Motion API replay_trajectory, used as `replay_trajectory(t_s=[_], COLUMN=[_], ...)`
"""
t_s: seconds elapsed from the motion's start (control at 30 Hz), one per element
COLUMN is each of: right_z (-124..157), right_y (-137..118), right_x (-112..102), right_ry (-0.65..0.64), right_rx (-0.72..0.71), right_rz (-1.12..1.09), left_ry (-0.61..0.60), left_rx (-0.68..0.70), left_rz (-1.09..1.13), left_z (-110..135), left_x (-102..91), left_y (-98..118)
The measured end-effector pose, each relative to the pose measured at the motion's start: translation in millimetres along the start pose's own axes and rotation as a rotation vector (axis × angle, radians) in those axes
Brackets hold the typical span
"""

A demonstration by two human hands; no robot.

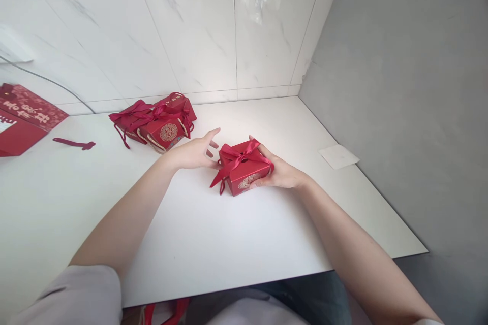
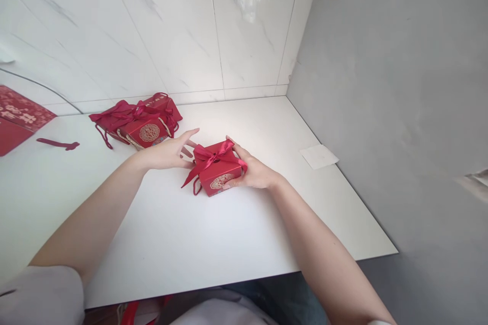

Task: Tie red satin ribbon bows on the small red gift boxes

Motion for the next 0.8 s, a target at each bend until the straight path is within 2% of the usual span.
replay_trajectory(t_s=[0.1,0.2,0.27,0.3,0.4,0.43,0.5,0.57,0.73,0.8], right_z=[-2,-3,-4,-4,-6,-7,-8,-8,-5,-3], right_y=[1,2,4,6,13,15,19,22,27,28], right_x=[-2,-9,-13,-15,-17,-17,-17,-17,-24,-30], right_ry=[0.117,0.244,0.303,0.333,0.391,0.39,0.369,0.351,0.338,0.388], right_rx=[-0.096,-0.218,-0.244,-0.243,-0.24,-0.241,-0.234,-0.205,-0.098,-0.069], right_rz=[0.113,0.316,0.409,0.439,0.459,0.443,0.395,0.358,0.381,0.379], left_ry=[0.039,-0.01,0.003,0.054,0.343,0.385,0.461,0.523,0.597,0.616], left_rx=[0.009,0.19,0.337,0.398,0.491,0.527,0.542,0.509,0.398,0.378], left_rz=[0.005,0.003,0.01,0.02,0.026,0.038,0.039,0.001,-0.053,-0.05], left_z=[-9,-13,-17,-20,-31,-35,-41,-41,-33,-31], left_x=[0.7,5.7,16.3,23.8,49.9,58.1,69.4,72.8,65.9,63.8], left_y=[-13,-15,-11,-9,-8,-9,-11,-13,-13,-13])
Point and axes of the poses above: each hand's wrist, its own z-axis away from the middle knuckle, its own x-axis out of the palm, y = z × x, the point moved 1 cm from there along -z, towards the middle knuckle, and after that the axes turned 7 degrees about -z, right-handed, at the moved point
